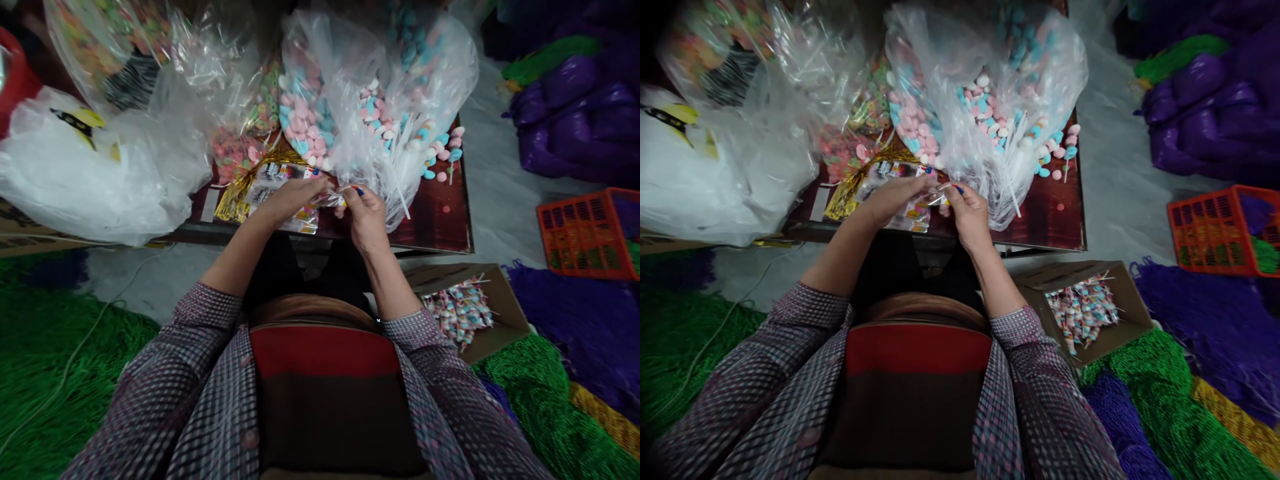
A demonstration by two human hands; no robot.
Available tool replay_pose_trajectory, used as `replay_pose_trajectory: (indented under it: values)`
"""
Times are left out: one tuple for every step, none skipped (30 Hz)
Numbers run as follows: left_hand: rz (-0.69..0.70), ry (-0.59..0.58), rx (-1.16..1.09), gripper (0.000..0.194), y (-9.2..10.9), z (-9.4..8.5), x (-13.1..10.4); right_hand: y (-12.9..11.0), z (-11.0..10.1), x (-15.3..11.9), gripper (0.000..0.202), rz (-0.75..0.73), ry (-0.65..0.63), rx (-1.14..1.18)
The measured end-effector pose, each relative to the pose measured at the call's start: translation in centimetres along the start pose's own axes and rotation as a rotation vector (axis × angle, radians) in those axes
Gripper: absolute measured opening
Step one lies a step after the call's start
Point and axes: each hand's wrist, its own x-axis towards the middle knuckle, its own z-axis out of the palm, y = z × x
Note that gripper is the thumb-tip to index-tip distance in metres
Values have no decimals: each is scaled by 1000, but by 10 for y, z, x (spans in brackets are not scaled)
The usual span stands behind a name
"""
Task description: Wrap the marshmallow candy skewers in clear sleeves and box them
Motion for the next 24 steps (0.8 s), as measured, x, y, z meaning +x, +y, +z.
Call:
replay_pose_trajectory:
  values:
    - [-16, -66, -20, 52, 3, 0, -2, -3, -3, 0, 47, -16, -23, -32]
    - [-20, -110, -56, 51, 5, 1, -4, -6, -7, 0, 46, -30, -39, -78]
    - [-13, -125, -109, 51, 7, 1, -7, -7, -12, 0, 44, -43, -43, -124]
    - [-2, -118, -170, 51, 8, 2, -9, -8, -17, 0, 43, -57, -38, -160]
    - [6, -103, -227, 51, 10, 2, -12, -9, -22, 0, 42, -70, -30, -182]
    - [9, -94, -270, 51, 11, 3, -14, -9, -27, -1, 42, -82, -22, -190]
    - [3, -97, -294, 51, 12, 3, -16, -9, -31, -2, 42, -91, -14, -189]
    - [-7, -103, -303, 51, 13, 4, -18, -9, -35, -3, 43, -95, -7, -188]
    - [-17, -102, -302, 49, 14, 5, -20, -9, -38, -4, 44, -97, 1, -189]
    - [-21, -90, -294, 46, 15, 6, -21, -9, -40, -6, 44, -96, 13, -188]
    - [-16, -62, -279, 43, 16, 8, -21, -10, -41, -7, 43, -93, 30, -184]
    - [-4, -20, -260, 40, 16, 10, -21, -11, -41, -9, 41, -85, 51, -178]
    - [14, 30, -238, 39, 16, 13, -21, -12, -40, -12, 38, -69, 72, -173]
    - [35, 80, -216, 38, 15, 17, -20, -13, -39, -14, 38, -45, 91, -168]
    - [56, 123, -200, 39, 15, 21, -20, -13, -39, -17, 40, -16, 109, -162]
    - [74, 154, -190, 40, 14, 25, -19, -13, -38, -19, 45, 13, 122, -160]
    - [84, 178, -189, 41, 13, 29, -19, -13, -37, -22, 51, 36, 138, -162]
    - [79, 191, -195, 42, 12, 34, -18, -13, -37, -24, 56, 53, 156, -167]
    - [52, 196, -208, 45, 11, 38, -18, -12, -36, -26, 60, 68, 172, -172]
    - [10, 207, -217, 46, 10, 41, -19, -12, -36, -27, 62, 84, 179, -173]
    - [-30, 205, -207, 47, 10, 44, -19, -12, -36, -28, 61, 100, 177, -161]
    - [-49, 202, -170, 47, 10, 47, -20, -12, -37, -28, 58, 120, 160, -131]
    - [-44, 198, -109, 46, 11, 49, -21, -13, -37, -28, 52, 142, 132, -81]
    - [-34, 196, -51, 45, 12, 50, -22, -15, -37, -28, 47, 162, 102, -21]
